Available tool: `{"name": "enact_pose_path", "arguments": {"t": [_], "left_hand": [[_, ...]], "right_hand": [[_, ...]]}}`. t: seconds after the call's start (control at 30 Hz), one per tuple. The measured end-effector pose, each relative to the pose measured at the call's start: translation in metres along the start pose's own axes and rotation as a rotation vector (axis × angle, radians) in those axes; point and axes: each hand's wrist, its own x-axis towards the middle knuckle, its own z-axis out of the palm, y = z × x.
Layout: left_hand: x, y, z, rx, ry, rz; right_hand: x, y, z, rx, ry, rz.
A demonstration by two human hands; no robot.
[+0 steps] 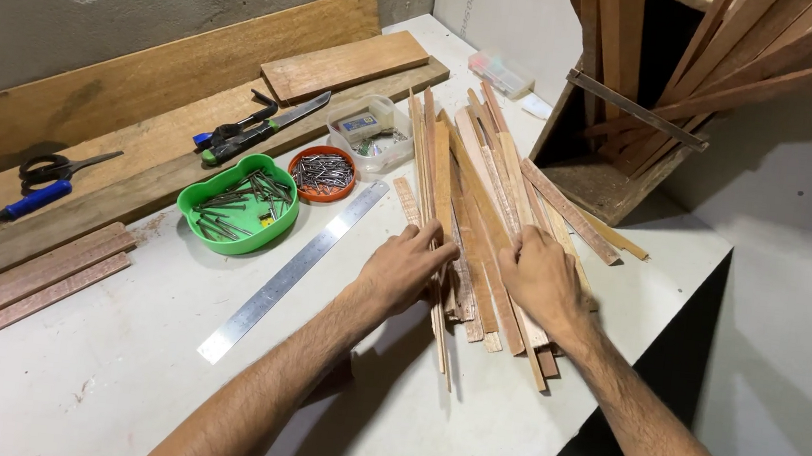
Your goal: Sanding small wooden strips at a workbench.
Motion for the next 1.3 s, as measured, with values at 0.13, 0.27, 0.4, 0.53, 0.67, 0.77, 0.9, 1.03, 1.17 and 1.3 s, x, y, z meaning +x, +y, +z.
{"name": "enact_pose_path", "arguments": {"t": [0.13, 0.27, 0.4, 0.53, 0.67, 0.77, 0.9, 1.03, 1.17, 1.3], "left_hand": [[0.001, -0.007, 0.005, -0.027, 0.074, 0.049], [0.001, -0.011, -0.004, -0.183, -0.037, 0.021], [-0.007, -0.013, -0.019, -0.281, -0.079, 0.065], [-0.010, -0.016, -0.019, -0.328, -0.100, 0.067], [-0.012, -0.020, -0.018, -0.405, -0.046, 0.081], [-0.018, -0.019, -0.026, -0.450, 0.007, 0.079], [-0.023, -0.020, -0.029, -0.459, -0.012, 0.005], [-0.019, -0.025, -0.020, -0.504, 0.023, 0.010], [-0.015, -0.031, -0.013, -0.463, 0.050, 0.011], [-0.019, -0.030, -0.016, -0.478, 0.115, 0.042]], "right_hand": [[0.001, 0.011, 0.003, 0.013, 0.082, -0.023], [0.005, 0.020, 0.013, 0.073, 0.143, -0.171], [-0.007, -0.005, -0.001, 0.110, -0.029, -0.094], [-0.006, -0.005, 0.010, 0.162, -0.009, -0.187], [-0.019, -0.032, -0.003, 0.115, -0.074, -0.240], [-0.013, -0.029, 0.008, 0.097, -0.165, -0.144], [-0.002, -0.012, 0.019, 0.160, -0.152, -0.108], [-0.014, -0.025, 0.005, 0.215, -0.124, -0.049], [-0.004, 0.003, 0.036, 0.091, 0.145, -0.436], [-0.020, -0.036, 0.015, 0.034, -0.134, -0.224]]}}
